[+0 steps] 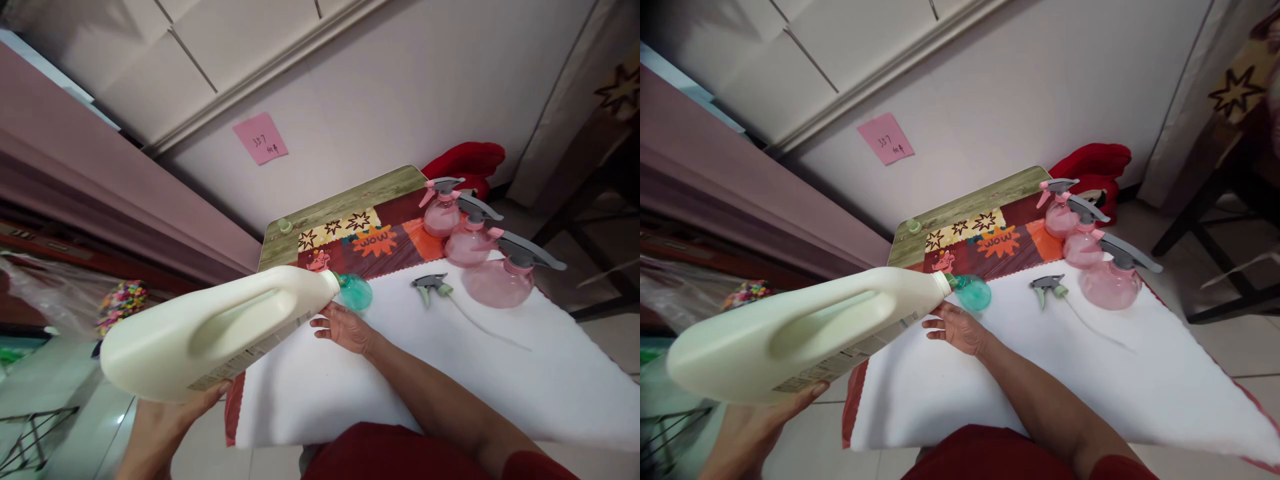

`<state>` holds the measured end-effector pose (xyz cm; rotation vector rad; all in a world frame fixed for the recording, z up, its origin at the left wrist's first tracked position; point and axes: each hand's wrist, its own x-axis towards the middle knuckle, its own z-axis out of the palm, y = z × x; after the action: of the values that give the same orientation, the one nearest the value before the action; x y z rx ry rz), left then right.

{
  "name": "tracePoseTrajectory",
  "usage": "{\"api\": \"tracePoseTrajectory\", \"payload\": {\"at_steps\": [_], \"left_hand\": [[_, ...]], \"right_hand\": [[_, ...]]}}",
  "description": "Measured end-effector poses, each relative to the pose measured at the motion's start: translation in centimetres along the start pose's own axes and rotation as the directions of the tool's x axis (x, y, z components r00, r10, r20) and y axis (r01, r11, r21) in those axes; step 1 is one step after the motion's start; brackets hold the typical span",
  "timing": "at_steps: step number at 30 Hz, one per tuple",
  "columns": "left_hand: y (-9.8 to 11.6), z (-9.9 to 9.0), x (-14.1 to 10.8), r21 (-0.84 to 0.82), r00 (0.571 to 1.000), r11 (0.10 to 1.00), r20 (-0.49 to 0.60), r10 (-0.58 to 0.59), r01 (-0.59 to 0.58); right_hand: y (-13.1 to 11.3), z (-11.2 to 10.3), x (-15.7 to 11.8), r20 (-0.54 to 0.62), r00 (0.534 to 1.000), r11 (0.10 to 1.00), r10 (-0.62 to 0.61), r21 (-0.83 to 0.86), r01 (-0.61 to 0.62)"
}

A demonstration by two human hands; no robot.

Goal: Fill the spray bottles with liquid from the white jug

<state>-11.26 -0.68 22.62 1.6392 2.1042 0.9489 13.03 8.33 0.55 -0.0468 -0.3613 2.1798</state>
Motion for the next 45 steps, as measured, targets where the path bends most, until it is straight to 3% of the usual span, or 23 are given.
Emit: {"api": "tracePoseTrajectory", "payload": {"at_steps": [12, 24, 37, 45], "left_hand": [[0.2, -0.1, 0.2, 0.009, 1.000, 1.000, -0.007, 0.014, -0.013], [2.0, -0.1, 0.2, -0.005, 1.000, 1.000, -0.012, 0.025, -0.025], [0.9, -0.8, 0.5, 0.036, 0.997, 0.996, 0.015, 0.078, -0.079], [1.9, -0.7, 0.6, 0.065, 0.997, 0.995, 0.008, 0.074, -0.075]], "right_hand": [[-0.2, 0.3, -0.1, 0.005, 1.000, 1.000, 0.017, -0.009, -0.017], [-0.2, 0.2, -0.1, 0.007, 1.000, 1.000, 0.019, -0.021, -0.018], [-0.2, 0.3, -0.2, 0.017, 1.000, 0.999, 0.018, -0.032, -0.017], [-0.3, 0.3, -0.1, 0.014, 1.000, 1.000, 0.016, 0.003, -0.016]]}}
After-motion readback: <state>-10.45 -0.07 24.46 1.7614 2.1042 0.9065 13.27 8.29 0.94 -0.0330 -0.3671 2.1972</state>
